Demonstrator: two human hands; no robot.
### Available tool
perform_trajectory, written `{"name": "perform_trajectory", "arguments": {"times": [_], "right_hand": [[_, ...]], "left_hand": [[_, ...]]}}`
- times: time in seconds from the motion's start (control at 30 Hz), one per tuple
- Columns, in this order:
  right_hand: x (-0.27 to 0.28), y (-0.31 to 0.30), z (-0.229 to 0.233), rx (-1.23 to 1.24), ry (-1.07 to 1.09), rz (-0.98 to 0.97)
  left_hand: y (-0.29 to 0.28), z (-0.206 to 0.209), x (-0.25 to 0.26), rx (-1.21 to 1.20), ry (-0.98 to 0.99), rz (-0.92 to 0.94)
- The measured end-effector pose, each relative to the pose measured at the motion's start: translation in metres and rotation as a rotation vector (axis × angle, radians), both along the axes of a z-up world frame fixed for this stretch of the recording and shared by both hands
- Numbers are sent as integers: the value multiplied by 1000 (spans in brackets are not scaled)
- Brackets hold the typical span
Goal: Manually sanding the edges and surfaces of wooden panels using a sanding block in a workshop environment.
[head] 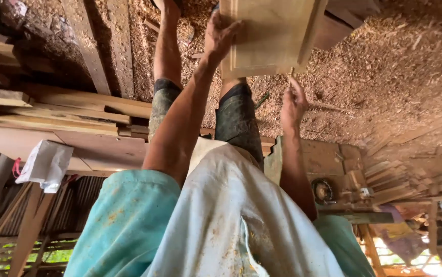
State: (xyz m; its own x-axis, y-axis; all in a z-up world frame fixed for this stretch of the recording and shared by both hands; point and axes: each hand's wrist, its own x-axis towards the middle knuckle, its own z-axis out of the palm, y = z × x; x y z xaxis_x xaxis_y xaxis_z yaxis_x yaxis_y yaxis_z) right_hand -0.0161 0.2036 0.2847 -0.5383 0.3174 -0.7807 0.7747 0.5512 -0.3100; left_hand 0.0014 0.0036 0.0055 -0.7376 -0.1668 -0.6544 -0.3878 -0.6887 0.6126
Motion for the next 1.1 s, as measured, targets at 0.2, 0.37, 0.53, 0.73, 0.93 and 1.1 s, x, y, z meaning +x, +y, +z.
{"name": "perform_trajectory", "arguments": {"times": [0.2, 0.37, 0.53, 0.73, 0.93, 1.1], "right_hand": [[29, -2, -7, -218, 381, -333], [15, 1, 19, -14, 481, -586], [42, 25, 20, 171, 339, -673], [99, 9, -2, 271, 451, -573], [119, -17, 7, 456, 541, -415], [93, -52, 18, 404, 484, -449]], "left_hand": [[-31, 114, -74, -160, -168, -90], [-59, 156, -123, -419, -594, -494], [-51, 195, -137, -457, -247, -190], [-88, 215, -171, -661, -347, -357], [-153, 257, -208, -718, -213, -215], [-220, 240, -225, -718, -135, 175]]}}
